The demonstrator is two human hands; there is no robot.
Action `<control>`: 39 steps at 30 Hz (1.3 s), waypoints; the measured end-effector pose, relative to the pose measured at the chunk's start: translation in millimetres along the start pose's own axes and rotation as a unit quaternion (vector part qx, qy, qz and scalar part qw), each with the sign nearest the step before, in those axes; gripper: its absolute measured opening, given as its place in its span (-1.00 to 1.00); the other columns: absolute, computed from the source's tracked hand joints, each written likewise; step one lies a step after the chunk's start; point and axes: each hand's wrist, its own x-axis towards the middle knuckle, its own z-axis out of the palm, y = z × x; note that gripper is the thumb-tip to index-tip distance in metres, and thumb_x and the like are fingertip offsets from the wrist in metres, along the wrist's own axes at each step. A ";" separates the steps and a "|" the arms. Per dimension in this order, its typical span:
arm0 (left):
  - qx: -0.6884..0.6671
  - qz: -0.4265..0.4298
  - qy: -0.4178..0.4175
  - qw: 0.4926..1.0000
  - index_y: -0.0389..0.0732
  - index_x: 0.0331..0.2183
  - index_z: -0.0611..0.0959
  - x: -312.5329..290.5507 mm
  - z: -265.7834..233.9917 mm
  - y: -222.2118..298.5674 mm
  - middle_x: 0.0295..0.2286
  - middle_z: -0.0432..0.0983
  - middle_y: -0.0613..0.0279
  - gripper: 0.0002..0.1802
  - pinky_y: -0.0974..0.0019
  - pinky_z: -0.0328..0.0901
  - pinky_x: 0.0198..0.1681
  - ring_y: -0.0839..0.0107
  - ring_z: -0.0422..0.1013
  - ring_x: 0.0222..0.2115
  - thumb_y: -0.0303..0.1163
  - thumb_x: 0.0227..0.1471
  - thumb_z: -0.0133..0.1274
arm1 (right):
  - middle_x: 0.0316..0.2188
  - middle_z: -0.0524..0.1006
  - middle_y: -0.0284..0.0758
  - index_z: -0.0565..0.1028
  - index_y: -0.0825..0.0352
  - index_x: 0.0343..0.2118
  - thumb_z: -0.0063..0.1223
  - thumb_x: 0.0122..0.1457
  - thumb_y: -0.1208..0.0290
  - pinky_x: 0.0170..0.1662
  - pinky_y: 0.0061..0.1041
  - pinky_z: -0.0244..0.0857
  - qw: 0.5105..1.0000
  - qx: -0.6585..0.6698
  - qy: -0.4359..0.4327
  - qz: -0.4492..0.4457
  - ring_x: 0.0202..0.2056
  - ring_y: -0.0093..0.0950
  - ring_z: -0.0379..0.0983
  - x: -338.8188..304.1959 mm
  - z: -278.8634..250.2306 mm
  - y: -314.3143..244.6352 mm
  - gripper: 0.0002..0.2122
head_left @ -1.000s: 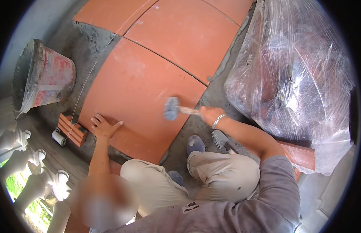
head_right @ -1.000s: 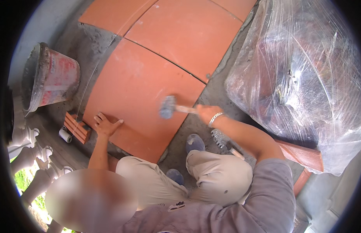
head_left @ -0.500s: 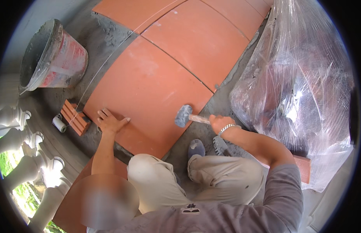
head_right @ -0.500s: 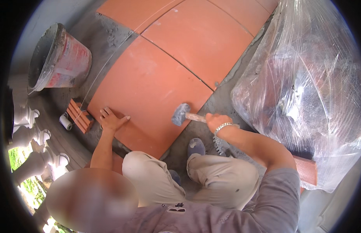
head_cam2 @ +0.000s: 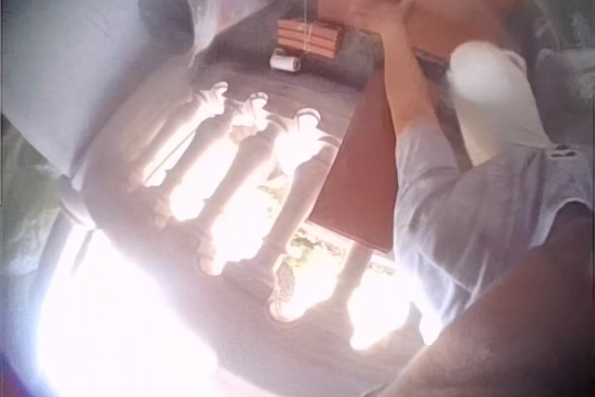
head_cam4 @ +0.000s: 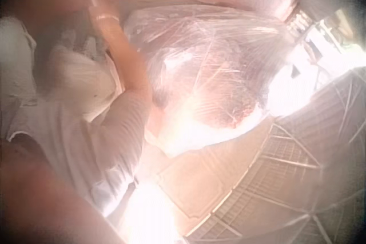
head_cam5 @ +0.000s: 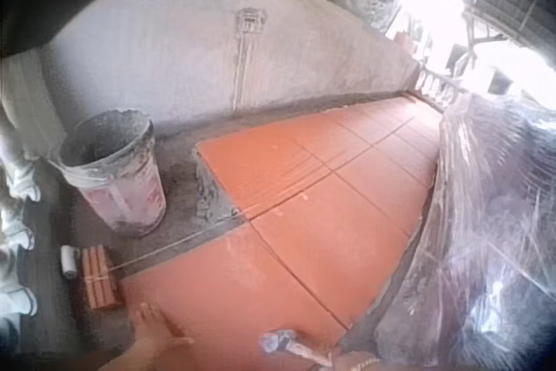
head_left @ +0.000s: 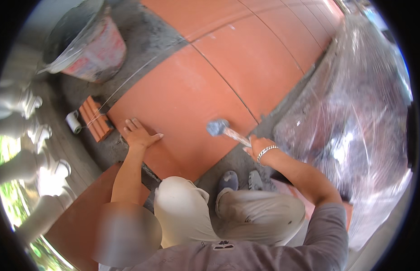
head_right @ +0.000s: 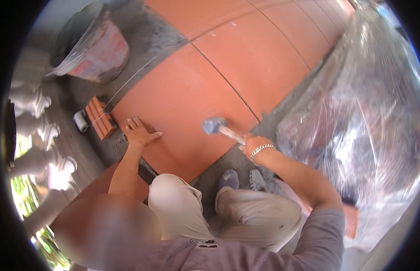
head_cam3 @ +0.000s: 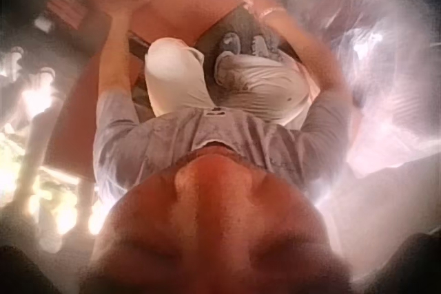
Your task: The person spreads cement on the floor using a trowel, then places a terracotta tile and taps it with a hammer to secure it. The person retrieves additional tiles from a nearby stack and continues the installation process.
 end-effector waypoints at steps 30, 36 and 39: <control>-0.074 -0.055 -0.012 0.996 -0.35 0.27 -0.11 -6.5 -1.0 1.7 0.27 -0.26 -0.18 0.47 0.01 0.06 0.22 -0.22 -0.17 0.26 0.33 -0.39 0.29 | -0.69 0.42 -0.26 0.34 0.41 -0.13 -0.19 0.27 0.07 -0.72 -0.38 0.24 0.890 0.431 0.074 -0.128 -0.75 -0.41 0.39 151.1 -99.9 -161.1 -0.59; -0.067 -0.060 -0.039 0.995 -0.33 0.27 -0.14 -6.6 -3.1 2.5 0.29 -0.32 -0.15 0.49 -0.04 0.02 0.23 -0.20 -0.23 0.27 0.32 -0.40 0.30 | -0.53 0.52 -0.22 0.37 0.38 -0.17 -0.17 0.27 0.06 -0.59 -0.30 0.35 0.913 0.151 0.335 -0.181 -0.63 -0.37 0.47 140.7 -75.9 -142.4 -0.61; -0.079 -0.064 -0.038 0.994 -0.34 0.27 -0.15 -6.1 -3.8 4.3 0.29 -0.32 -0.15 0.49 -0.05 0.01 0.23 -0.20 -0.24 0.28 0.31 -0.40 0.30 | -0.54 0.51 -0.24 0.37 0.35 -0.17 -0.16 0.27 0.05 -0.61 -0.30 0.33 0.992 0.074 0.073 -0.069 -0.68 -0.38 0.42 121.2 -86.4 -117.0 -0.61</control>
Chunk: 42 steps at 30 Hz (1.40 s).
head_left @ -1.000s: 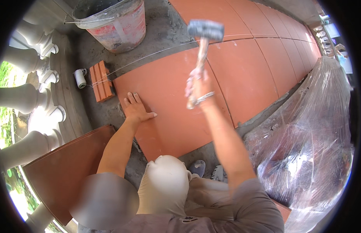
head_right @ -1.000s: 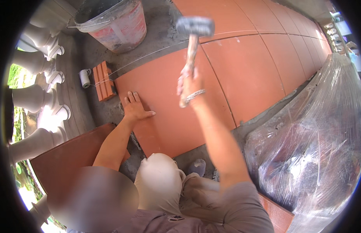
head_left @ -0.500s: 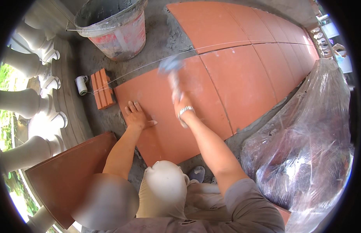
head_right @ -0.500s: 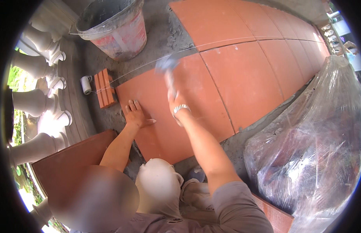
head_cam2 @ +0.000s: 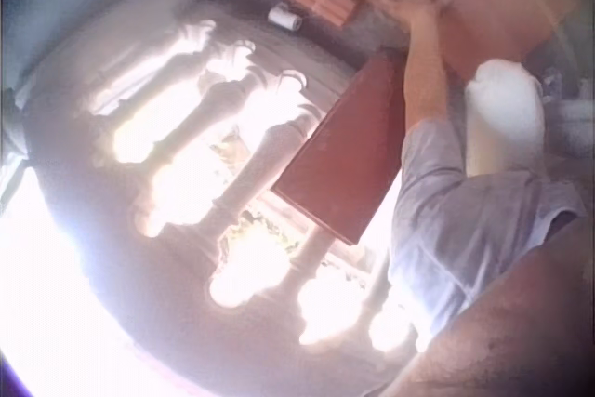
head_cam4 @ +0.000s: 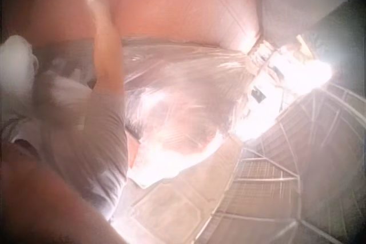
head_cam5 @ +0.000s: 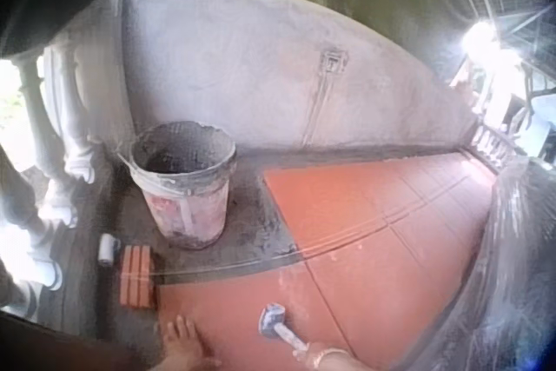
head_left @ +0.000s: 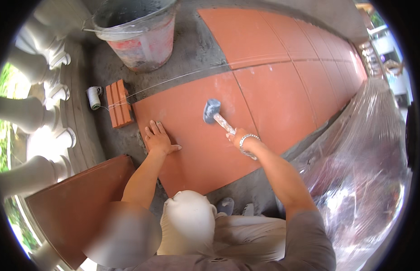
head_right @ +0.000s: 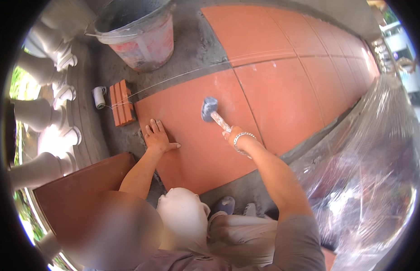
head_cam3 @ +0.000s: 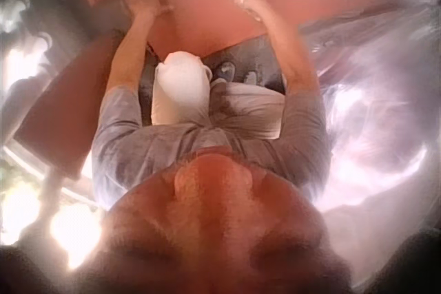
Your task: The person spreads cement on the floor using a trowel, then places a terracotta tile and taps it with a hammer to secure it. The person retrieves additional tiles from a nearby stack and continues the installation process.
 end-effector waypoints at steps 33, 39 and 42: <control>0.025 0.013 -0.002 1.000 -0.39 0.26 -0.08 -0.3 7.0 -7.2 0.27 -0.26 -0.22 0.43 0.01 0.13 0.16 -0.27 -0.15 0.24 0.36 -0.33 0.22 | -0.24 0.53 0.08 0.41 0.45 -0.08 -0.09 0.21 -0.01 -0.15 -0.18 0.34 0.999 -0.048 -0.002 -0.012 -0.18 -0.02 0.49 -29.7 29.3 19.7 -0.48; 0.026 0.039 0.012 0.999 -0.45 0.24 -0.05 -4.5 8.9 -10.0 0.26 -0.23 -0.26 0.42 0.01 0.19 0.11 -0.31 -0.11 0.23 0.37 -0.31 0.20 | -0.47 0.53 -0.10 0.44 0.41 -0.20 -0.02 0.20 0.04 -0.35 -0.27 0.33 0.975 0.114 0.140 -0.130 -0.43 -0.17 0.49 -28.8 -4.9 -9.5 -0.57; 0.027 0.041 0.012 0.999 -0.46 0.24 -0.05 -6.1 8.0 -12.4 0.26 -0.24 -0.27 0.41 0.03 0.21 0.10 -0.31 -0.11 0.23 0.38 -0.29 0.18 | -0.55 0.50 -0.17 0.41 0.41 -0.16 0.01 0.20 0.09 -0.45 -0.35 0.33 0.903 0.247 0.267 -0.228 -0.55 -0.27 0.46 -24.2 10.1 -41.0 -0.60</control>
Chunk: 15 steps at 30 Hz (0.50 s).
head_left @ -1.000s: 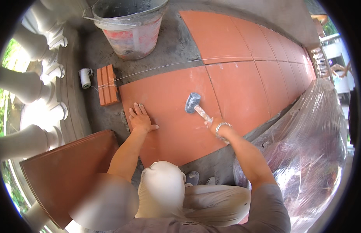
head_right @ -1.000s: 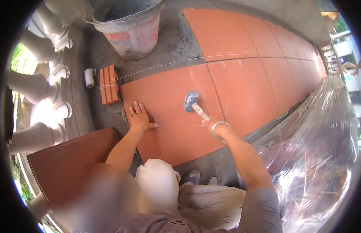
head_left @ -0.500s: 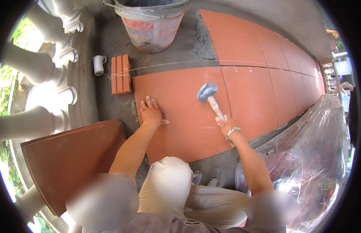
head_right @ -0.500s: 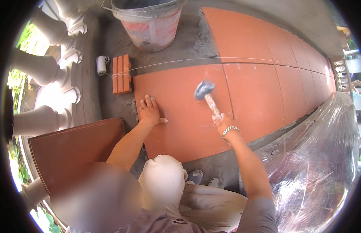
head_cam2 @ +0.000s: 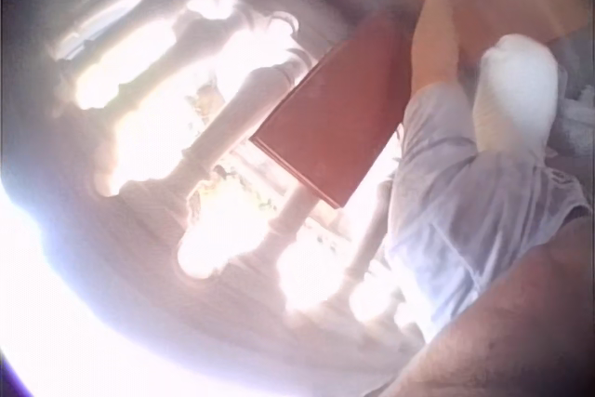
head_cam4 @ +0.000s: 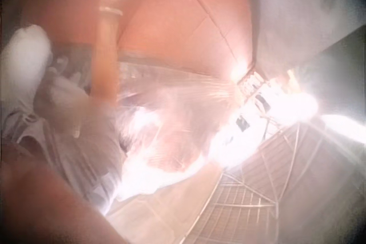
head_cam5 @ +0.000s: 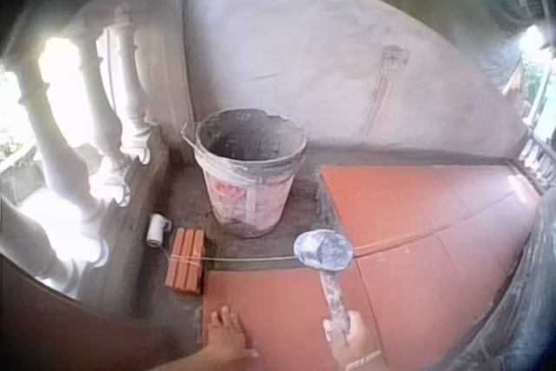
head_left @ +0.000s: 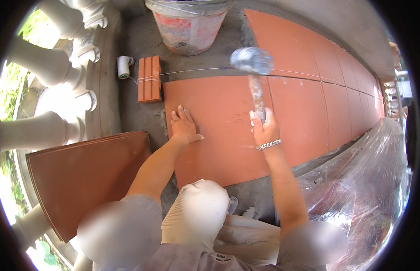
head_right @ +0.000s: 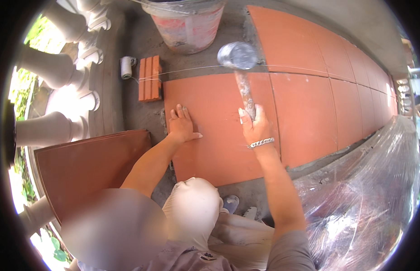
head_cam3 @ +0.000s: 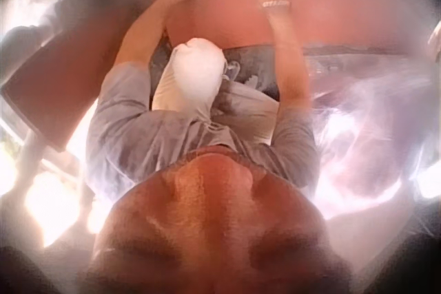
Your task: The person spreads cement on the floor using a trowel, then places a terracotta tile and taps it with a hammer to secure it. The person retrieves additional tiles from a nearby stack and continues the installation process.
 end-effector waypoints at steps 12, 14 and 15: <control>-0.002 -0.011 -0.027 1.000 -0.45 0.25 -0.11 -0.8 -2.8 2.2 0.27 -0.28 -0.28 0.42 0.04 0.17 0.14 -0.28 -0.14 0.25 0.40 -0.26 0.14 | -0.52 0.53 0.06 0.34 0.38 -0.21 0.00 0.18 0.07 -0.36 -0.02 0.34 0.998 0.028 0.048 0.016 -0.42 0.11 0.48 -28.2 87.9 49.4 -0.60; 0.002 -0.011 -0.033 0.999 -0.45 0.25 -0.12 -0.6 -4.3 2.3 0.27 -0.29 -0.28 0.41 0.04 0.17 0.15 -0.29 -0.15 0.25 0.39 -0.25 0.14 | -0.50 0.54 0.06 0.35 0.38 -0.24 -0.03 0.19 0.07 -0.35 -0.03 0.35 0.997 -0.012 0.003 0.070 -0.41 0.10 0.48 -29.7 87.3 46.5 -0.61; 0.003 -0.014 -0.037 0.999 -0.45 0.25 -0.12 -0.1 -5.1 2.6 0.27 -0.29 -0.28 0.43 0.03 0.17 0.14 -0.30 -0.14 0.24 0.40 -0.27 0.15 | -0.49 0.54 0.06 0.35 0.38 -0.25 -0.04 0.20 0.07 -0.34 -0.03 0.35 0.994 -0.036 -0.020 0.098 -0.40 0.09 0.49 -29.2 87.9 44.0 -0.61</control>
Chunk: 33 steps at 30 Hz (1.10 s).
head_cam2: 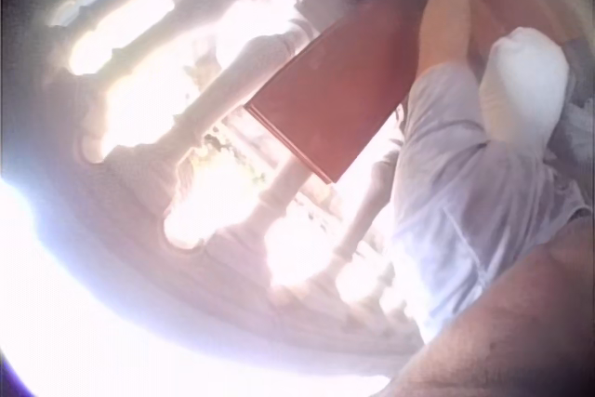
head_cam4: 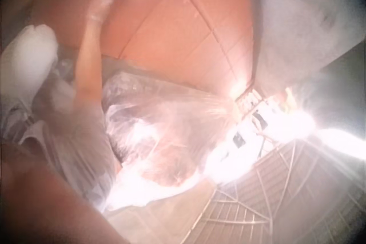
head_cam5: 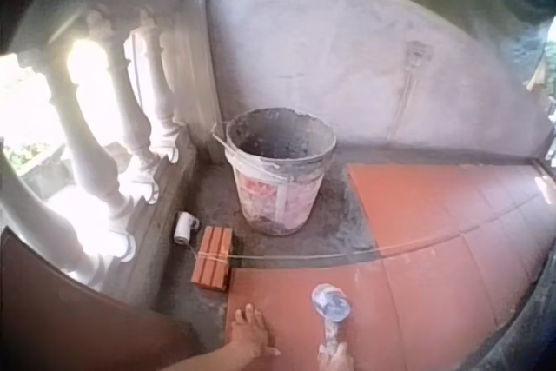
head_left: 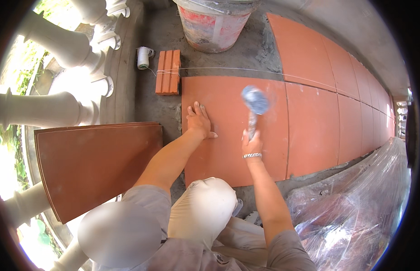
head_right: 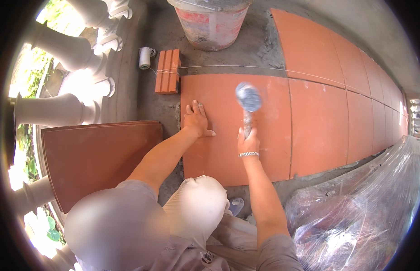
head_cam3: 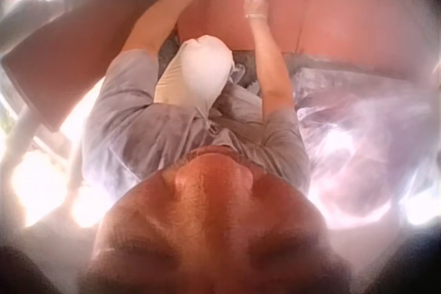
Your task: The person spreads cement on the floor using a trowel, then places a terracotta tile and taps it with a hammer to secure it. The person retrieves additional tiles from a nearby stack and continues the installation process.
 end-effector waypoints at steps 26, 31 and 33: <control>0.067 0.043 -0.002 0.997 0.20 0.31 -0.23 39.1 -51.9 66.1 0.30 -0.38 -0.05 0.45 -0.19 0.20 0.11 -0.36 -0.16 0.23 0.28 -0.44 0.33 | -0.40 0.57 -0.01 0.38 0.38 -0.20 -0.03 0.19 0.03 -0.22 -0.12 0.37 0.993 0.051 0.058 0.087 -0.31 -0.04 0.52 13.6 -57.5 4.0 -0.58; 0.076 0.046 -0.007 0.996 0.18 0.30 -0.25 40.1 -52.9 66.7 0.30 -0.38 -0.07 0.46 -0.19 0.18 0.13 -0.38 -0.15 0.22 0.31 -0.43 0.31 | -0.36 0.55 0.04 0.34 0.39 -0.12 -0.02 0.18 0.03 -0.20 -0.09 0.36 0.970 0.014 0.013 0.241 -0.28 0.00 0.51 12.4 -57.5 9.4 -0.55; 0.079 0.048 -0.004 0.996 0.17 0.30 -0.26 40.6 -52.8 66.6 0.30 -0.38 -0.07 0.46 -0.18 0.18 0.13 -0.39 -0.14 0.22 0.31 -0.42 0.31 | -0.33 0.55 0.06 0.34 0.38 -0.15 -0.03 0.19 0.04 -0.18 -0.08 0.37 0.984 -0.031 -0.041 0.170 -0.26 0.01 0.50 10.8 -60.1 12.5 -0.57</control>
